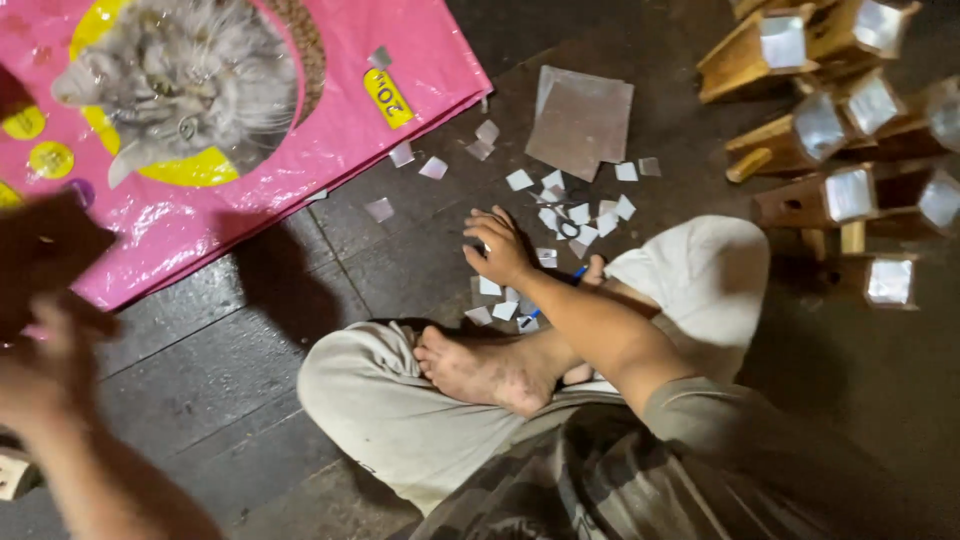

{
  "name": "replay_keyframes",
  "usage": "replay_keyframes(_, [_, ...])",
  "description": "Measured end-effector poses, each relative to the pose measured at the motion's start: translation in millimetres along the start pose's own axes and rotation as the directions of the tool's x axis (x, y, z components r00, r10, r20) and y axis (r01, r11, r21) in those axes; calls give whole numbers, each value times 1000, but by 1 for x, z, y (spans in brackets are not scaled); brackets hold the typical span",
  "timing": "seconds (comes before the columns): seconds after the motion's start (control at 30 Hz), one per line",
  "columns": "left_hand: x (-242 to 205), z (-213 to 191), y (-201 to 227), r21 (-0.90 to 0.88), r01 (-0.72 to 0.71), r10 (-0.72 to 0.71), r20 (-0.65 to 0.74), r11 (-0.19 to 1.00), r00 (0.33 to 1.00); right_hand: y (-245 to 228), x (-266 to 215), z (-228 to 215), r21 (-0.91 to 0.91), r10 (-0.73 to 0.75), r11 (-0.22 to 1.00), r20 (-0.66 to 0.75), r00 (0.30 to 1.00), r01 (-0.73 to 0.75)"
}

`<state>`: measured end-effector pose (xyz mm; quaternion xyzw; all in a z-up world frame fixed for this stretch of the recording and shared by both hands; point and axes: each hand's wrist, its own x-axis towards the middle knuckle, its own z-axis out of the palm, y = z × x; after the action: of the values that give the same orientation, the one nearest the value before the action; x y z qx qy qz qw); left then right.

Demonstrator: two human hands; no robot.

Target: The person sits on the floor and uses a blue pen to mark grid lines on a translucent plastic sheet. They then use scissors to cut the sheet along the marked lines into smaller squares.

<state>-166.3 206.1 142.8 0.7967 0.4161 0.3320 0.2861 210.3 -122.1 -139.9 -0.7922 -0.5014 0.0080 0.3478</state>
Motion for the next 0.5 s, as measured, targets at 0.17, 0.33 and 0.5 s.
replay_keyframes(0.17, [-65,111,13,171,-258,271,-56,951,961,33,27,-40,73,213,976,-81,974,-207])
replay_keyframes(0.33, [-103,236,84,125,-254,231,172,959,958,81,70,-118,-357,636,699,-85,767,-619])
replay_keyframes(0.5, [-133,301,142,324,-385,283,321,864,904,98,75,-149,-318,845,521,58,532,-792])
